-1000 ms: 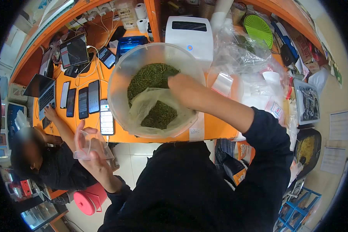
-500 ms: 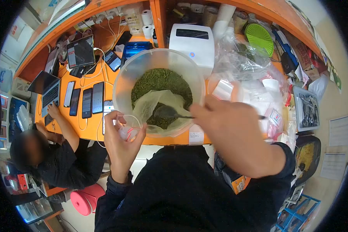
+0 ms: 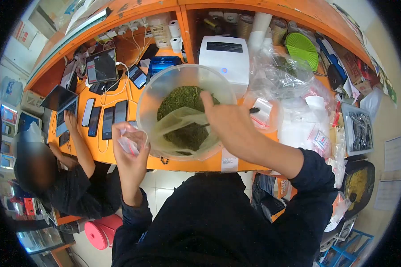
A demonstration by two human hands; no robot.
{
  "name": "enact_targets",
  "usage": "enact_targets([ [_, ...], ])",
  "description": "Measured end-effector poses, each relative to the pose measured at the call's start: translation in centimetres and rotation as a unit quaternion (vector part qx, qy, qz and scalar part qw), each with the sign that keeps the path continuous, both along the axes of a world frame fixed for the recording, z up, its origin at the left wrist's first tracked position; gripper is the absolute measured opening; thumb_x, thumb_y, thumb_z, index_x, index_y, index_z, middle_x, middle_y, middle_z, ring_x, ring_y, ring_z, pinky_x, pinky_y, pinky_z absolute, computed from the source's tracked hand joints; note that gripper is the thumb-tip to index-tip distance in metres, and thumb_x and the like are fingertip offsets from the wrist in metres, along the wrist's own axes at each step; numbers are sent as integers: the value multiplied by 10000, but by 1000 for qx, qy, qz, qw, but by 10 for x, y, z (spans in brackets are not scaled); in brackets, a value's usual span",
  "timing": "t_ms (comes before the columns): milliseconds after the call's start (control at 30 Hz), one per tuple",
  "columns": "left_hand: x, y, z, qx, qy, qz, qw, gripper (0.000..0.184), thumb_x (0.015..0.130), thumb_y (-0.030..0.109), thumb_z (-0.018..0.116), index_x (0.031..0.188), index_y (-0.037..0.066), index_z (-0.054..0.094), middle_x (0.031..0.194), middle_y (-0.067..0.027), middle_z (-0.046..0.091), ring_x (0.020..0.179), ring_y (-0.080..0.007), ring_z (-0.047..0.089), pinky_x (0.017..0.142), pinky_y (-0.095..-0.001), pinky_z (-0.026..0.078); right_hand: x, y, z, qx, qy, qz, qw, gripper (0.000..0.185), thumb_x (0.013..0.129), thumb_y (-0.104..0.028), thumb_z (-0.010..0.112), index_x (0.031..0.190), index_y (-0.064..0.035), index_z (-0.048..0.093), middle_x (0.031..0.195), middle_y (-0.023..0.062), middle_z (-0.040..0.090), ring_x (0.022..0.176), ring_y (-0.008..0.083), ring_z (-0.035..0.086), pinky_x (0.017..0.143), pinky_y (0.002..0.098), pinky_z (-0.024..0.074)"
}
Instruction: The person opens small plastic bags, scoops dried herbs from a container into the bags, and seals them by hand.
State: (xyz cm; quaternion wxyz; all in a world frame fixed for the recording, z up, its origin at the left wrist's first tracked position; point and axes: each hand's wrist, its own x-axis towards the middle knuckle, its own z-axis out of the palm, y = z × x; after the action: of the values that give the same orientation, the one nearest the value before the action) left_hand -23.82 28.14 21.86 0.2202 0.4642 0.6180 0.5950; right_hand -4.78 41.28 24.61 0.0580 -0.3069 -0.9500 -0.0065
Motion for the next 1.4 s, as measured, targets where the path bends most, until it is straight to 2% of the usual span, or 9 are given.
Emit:
enact_targets([
  [167,4,-11,33,20,-60,-20,998,393,728,-115,559,1015,74,367,799,-52,527,685,-61,515,595,-190,425,5,-18,66,-47,-14,-44,998,536,754,-69,636,1204,-99,348,632,138,583,602,331,597,530,395,446],
  [300,-12,-2,1,-53,129,-34,990,430,688,-90,606,1020,59,378,774,-76,544,676,-109,552,624,-246,440,-2,-12,40,-11,-41,-29,999,527,755,-33,614,1205,-108,350,618,120,570,587,331,588,536,386,445],
  [500,-1,-4,17,-85,27,-33,995,438,708,-41,655,1040,56,385,740,-55,561,689,-104,540,658,-239,434,0,-13,47,40,-33,2,999,439,688,20,591,1089,-2,413,721,134,582,577,251,628,437,324,451],
  [733,-1,-32,19,-74,-34,5,997,550,697,15,733,1129,37,393,899,-45,504,826,-100,506,723,-228,421,8,-35,64,106,-58,31,992,202,685,-111,590,861,-42,521,751,68,504,582,163,552,507,275,408],
  [900,2,-47,5,-87,-214,-87,969,693,636,86,800,1179,38,372,962,-34,433,680,-45,419,580,-167,333,-15,-37,37,201,-71,111,971,80,685,-143,570,688,-63,567,686,33,471,528,156,454,503,288,338],
  [1000,4,-49,2,-69,-286,-104,950,671,659,78,769,1193,35,365,958,-33,433,651,-37,412,555,-162,313,-39,-39,30,223,-195,77,952,60,660,-105,570,713,-79,558,683,28,435,600,153,473,565,275,385],
  [1100,-1,-53,-2,-58,-291,-116,948,666,666,61,747,1209,24,362,977,-35,449,673,-52,440,586,-169,339,-43,-26,12,171,-212,124,954,30,657,-98,576,676,-77,563,681,34,477,619,156,515,566,284,408],
  [1200,-2,-57,-3,-88,-263,-69,958,698,655,40,763,1228,10,364,1012,-72,513,771,-90,515,672,-203,409,-24,-23,17,-44,-193,150,969,33,659,-95,588,679,-80,567,722,44,528,642,186,578,559,310,437],
  [1400,3,-51,-2,-29,-185,28,982,802,583,175,857,1221,-13,409,1078,-170,595,986,-229,577,843,-299,442,-12,11,36,-264,-20,117,957,74,765,-108,598,738,-51,637,752,94,612,694,280,612,607,378,485],
])
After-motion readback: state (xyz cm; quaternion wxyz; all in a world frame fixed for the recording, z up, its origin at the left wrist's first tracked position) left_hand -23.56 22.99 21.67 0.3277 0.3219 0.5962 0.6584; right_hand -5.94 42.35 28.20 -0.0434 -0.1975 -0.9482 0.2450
